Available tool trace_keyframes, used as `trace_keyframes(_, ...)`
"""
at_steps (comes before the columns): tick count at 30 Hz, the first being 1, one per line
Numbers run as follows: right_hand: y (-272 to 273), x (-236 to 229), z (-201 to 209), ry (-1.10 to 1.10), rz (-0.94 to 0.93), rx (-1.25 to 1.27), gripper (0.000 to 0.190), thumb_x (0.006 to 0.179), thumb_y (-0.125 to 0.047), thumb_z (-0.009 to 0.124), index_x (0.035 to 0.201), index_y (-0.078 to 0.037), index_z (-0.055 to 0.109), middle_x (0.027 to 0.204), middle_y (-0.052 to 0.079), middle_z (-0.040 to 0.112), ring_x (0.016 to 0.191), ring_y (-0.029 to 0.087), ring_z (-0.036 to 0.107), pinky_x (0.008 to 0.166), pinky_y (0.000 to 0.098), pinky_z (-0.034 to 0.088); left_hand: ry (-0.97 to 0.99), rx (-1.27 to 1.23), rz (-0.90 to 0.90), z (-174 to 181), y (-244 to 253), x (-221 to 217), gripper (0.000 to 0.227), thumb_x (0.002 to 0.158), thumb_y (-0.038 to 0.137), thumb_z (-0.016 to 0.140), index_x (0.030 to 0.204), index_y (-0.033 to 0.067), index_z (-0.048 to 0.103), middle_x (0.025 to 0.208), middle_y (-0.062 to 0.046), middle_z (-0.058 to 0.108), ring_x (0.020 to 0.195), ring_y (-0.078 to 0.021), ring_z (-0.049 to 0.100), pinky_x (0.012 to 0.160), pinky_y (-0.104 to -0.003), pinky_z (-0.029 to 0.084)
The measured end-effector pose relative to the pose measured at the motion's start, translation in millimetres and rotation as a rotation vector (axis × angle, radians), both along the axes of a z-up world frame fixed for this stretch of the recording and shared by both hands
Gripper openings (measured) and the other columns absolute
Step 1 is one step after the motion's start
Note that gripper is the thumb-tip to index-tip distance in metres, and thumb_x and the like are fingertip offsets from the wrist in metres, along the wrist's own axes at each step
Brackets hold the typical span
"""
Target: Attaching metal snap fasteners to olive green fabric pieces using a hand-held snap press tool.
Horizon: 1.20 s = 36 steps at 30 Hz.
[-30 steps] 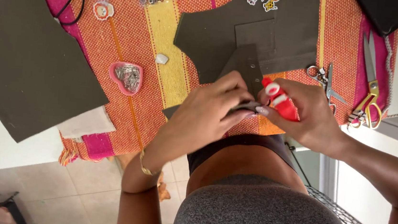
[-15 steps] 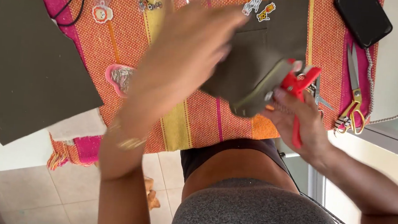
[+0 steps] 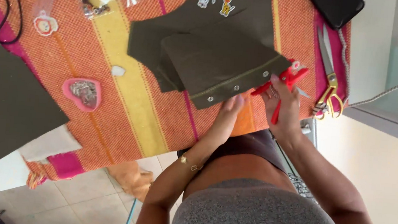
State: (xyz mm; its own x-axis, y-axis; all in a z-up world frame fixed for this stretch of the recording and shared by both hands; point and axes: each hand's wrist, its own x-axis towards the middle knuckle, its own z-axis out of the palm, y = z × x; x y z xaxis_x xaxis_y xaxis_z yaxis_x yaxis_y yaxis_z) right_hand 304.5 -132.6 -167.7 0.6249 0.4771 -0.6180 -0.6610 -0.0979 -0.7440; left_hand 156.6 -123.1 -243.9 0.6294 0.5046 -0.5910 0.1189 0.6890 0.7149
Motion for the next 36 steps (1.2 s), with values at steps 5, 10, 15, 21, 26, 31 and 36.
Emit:
trace_keyframes(5, -3, 9, 6, -0.188, 0.272, -0.069, 0.021, 0.105, -0.017, 0.073, 0.117, 0.0, 0.071, 0.096, 0.015, 0.073, 0.101, 0.028, 0.078, 0.104, 0.0479, 0.062, -0.05, -0.489, 0.636, 90, 54, 52, 0.068, 0.098, 0.033, 0.083, 0.15, -0.0047, 0.06, 0.163, -0.016, 0.055, 0.158, -0.0235, 0.044, 0.133, -0.04, 0.033)
trace_keyframes(10, -43, 16, 27, -0.353, 0.639, -0.161, 0.029, 0.108, -0.026, 0.07, 0.111, 0.001, 0.078, 0.095, 0.019, 0.075, 0.101, 0.029, 0.074, 0.097, 0.0413, 0.057, 0.283, -0.254, 0.401, 147, 83, 50, 0.11, 0.081, 0.063, 0.081, 0.156, -0.0105, 0.048, 0.165, -0.03, 0.046, 0.162, -0.0347, 0.037, 0.136, -0.05, 0.026)
trace_keyframes(15, -37, 10, 35, -0.224, 0.772, -0.179, 0.03, 0.103, -0.025, 0.075, 0.115, 0.001, 0.079, 0.101, 0.021, 0.079, 0.103, 0.031, 0.078, 0.096, 0.0439, 0.061, 0.33, -0.156, 0.325, 142, 78, 52, 0.102, 0.084, 0.067, 0.077, 0.147, -0.0107, 0.061, 0.156, -0.031, 0.057, 0.157, -0.0383, 0.044, 0.133, -0.053, 0.032)
trace_keyframes(21, -5, 14, 47, -0.373, 0.847, -0.242, 0.029, 0.103, -0.031, 0.077, 0.104, -0.003, 0.081, 0.088, 0.016, 0.076, 0.092, 0.027, 0.074, 0.092, 0.0416, 0.055, 0.321, -0.096, 0.395, 130, 75, 48, 0.091, 0.084, 0.061, 0.084, 0.145, -0.0044, 0.066, 0.154, -0.027, 0.061, 0.154, -0.0335, 0.049, 0.131, -0.051, 0.038)
trace_keyframes(26, -6, 13, 49, -0.359, 0.881, -0.234, 0.027, 0.104, -0.03, 0.074, 0.102, -0.004, 0.08, 0.088, 0.014, 0.077, 0.094, 0.026, 0.074, 0.095, 0.0397, 0.054, 0.335, -0.09, 0.362, 137, 81, 42, 0.093, 0.083, 0.067, 0.08, 0.143, -0.0032, 0.069, 0.154, -0.026, 0.062, 0.154, -0.0362, 0.049, 0.132, -0.052, 0.037)
trace_keyframes(31, 8, 11, 68, -0.494, 0.95, -0.217, 0.027, 0.103, -0.026, 0.073, 0.086, -0.005, 0.069, 0.068, 0.011, 0.058, 0.07, 0.023, 0.059, 0.077, 0.0366, 0.05, 0.235, -0.007, 0.452, 89, 54, 40, 0.073, 0.09, 0.051, 0.086, 0.137, -0.0028, 0.073, 0.145, -0.022, 0.069, 0.144, -0.0287, 0.058, 0.128, -0.049, 0.043)
trace_keyframes(36, 20, 14, 70, -0.604, 0.945, -0.176, 0.038, 0.105, -0.021, 0.075, 0.076, -0.008, 0.055, 0.06, 0.007, 0.044, 0.06, 0.019, 0.049, 0.067, 0.0341, 0.044, 0.143, 0.139, 0.563, 51, 36, 38, 0.048, 0.095, 0.032, 0.09, 0.128, -0.0012, 0.079, 0.133, -0.017, 0.076, 0.132, -0.0217, 0.068, 0.12, -0.044, 0.053)
